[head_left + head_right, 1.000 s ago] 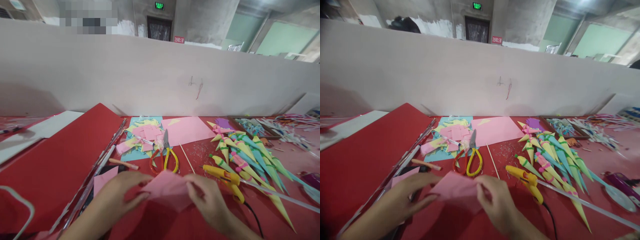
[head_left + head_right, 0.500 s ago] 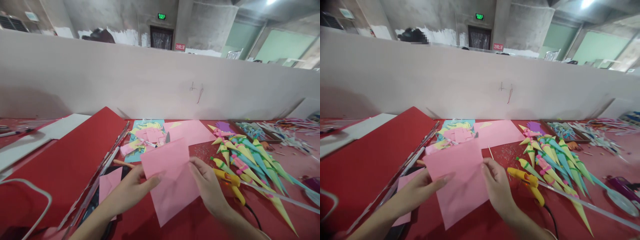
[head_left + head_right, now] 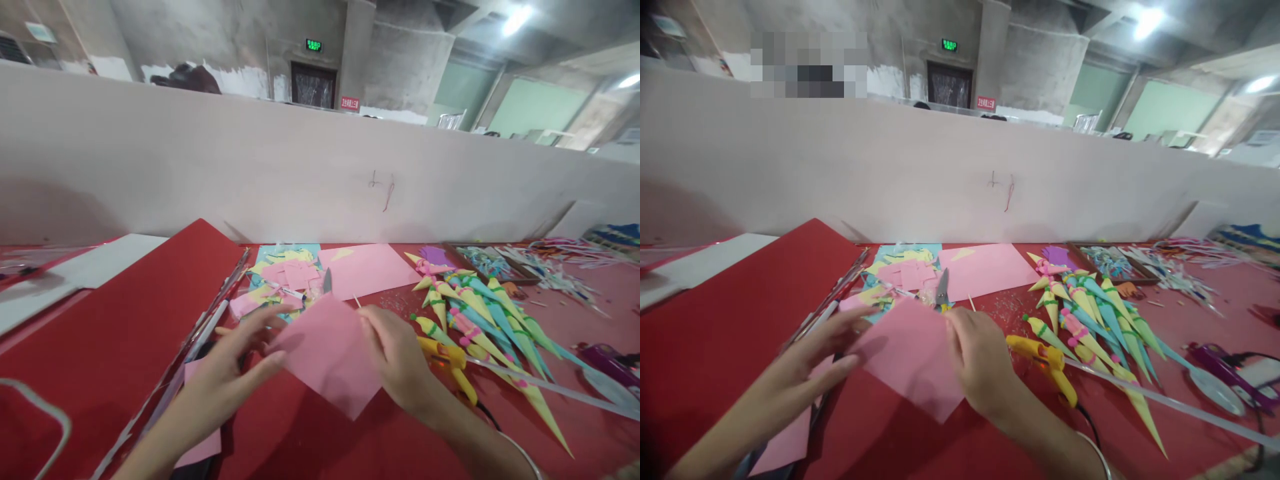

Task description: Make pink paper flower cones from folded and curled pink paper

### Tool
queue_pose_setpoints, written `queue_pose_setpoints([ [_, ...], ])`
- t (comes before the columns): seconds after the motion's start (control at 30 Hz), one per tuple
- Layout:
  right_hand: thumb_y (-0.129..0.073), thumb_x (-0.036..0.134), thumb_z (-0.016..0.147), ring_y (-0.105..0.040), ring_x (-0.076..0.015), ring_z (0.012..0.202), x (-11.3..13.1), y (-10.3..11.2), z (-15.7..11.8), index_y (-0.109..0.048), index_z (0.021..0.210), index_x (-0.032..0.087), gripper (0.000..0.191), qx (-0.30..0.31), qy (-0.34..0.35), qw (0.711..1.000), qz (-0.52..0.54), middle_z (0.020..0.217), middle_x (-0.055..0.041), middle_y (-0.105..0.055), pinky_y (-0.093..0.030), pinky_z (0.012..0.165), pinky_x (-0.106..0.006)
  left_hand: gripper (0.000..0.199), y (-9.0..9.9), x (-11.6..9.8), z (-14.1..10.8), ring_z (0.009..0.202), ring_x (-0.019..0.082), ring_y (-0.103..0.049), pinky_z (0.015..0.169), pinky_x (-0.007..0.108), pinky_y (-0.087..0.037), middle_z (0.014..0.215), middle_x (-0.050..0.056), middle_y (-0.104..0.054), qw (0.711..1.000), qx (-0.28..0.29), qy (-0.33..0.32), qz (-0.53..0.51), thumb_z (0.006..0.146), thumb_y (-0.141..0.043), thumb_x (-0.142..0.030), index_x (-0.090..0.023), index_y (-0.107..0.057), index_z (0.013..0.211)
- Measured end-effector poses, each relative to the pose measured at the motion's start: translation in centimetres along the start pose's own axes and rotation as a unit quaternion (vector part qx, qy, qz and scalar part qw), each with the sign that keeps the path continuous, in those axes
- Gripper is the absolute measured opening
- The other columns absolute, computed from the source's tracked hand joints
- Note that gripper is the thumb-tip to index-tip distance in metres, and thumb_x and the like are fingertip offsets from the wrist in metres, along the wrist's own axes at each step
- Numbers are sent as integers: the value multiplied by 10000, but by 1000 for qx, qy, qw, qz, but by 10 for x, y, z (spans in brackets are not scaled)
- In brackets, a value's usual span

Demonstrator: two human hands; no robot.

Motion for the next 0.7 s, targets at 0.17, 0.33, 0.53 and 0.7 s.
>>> queue_pose_setpoints([
  [0.17, -402, 112, 742, -451, -134, 524, 14, -18, -10, -498, 622, 188, 172, 60, 117, 984, -121, 552, 4, -539, -261, 524, -261, 405, 0, -13, -10, 881, 188, -637, 726, 261, -514, 1015, 8, -678, 974, -74, -164, 139, 758, -589, -389, -289, -513, 1143],
  [0.33, -451, 104, 672, -438, -114, 483, 30, -39, -20, -482, 598, 197, 122, 88, 225, 963, -120, 525, 36, -554, -265, 531, -262, 355, -45, -32, -15, 391, 134, -532, 424, 245, -368, 437, -36, -573, 915, -25, -281, 288, 826, -368, -159, -222, -538, 521],
  [0.53, -452, 107, 635, -428, -102, 475, 16, -48, -34, -472, 590, 197, 102, 78, 231, 965, -100, 513, 47, -550, -265, 538, -253, 458, -58, -16, -18, 325, 114, -440, 379, 262, -211, 379, -31, -541, 911, 19, -277, 304, 857, -275, -101, -206, -521, 485],
  [0.7, -438, 82, 615, -368, -93, 435, -11, -37, -41, -441, 529, 191, 139, 50, 168, 980, -91, 453, 49, -501, -225, 506, -249, 469, -52, 11, -16, 401, 96, -453, 412, 218, -240, 436, -39, -541, 955, 154, -149, 205, 906, -310, -308, -185, -500, 495],
])
Point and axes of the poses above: each hand's wrist, its own z-axis towards the middle knuckle, its own y-axis out of the back of the hand, x = y × z, the point moved 6 cm from there along z, towards the middle knuckle
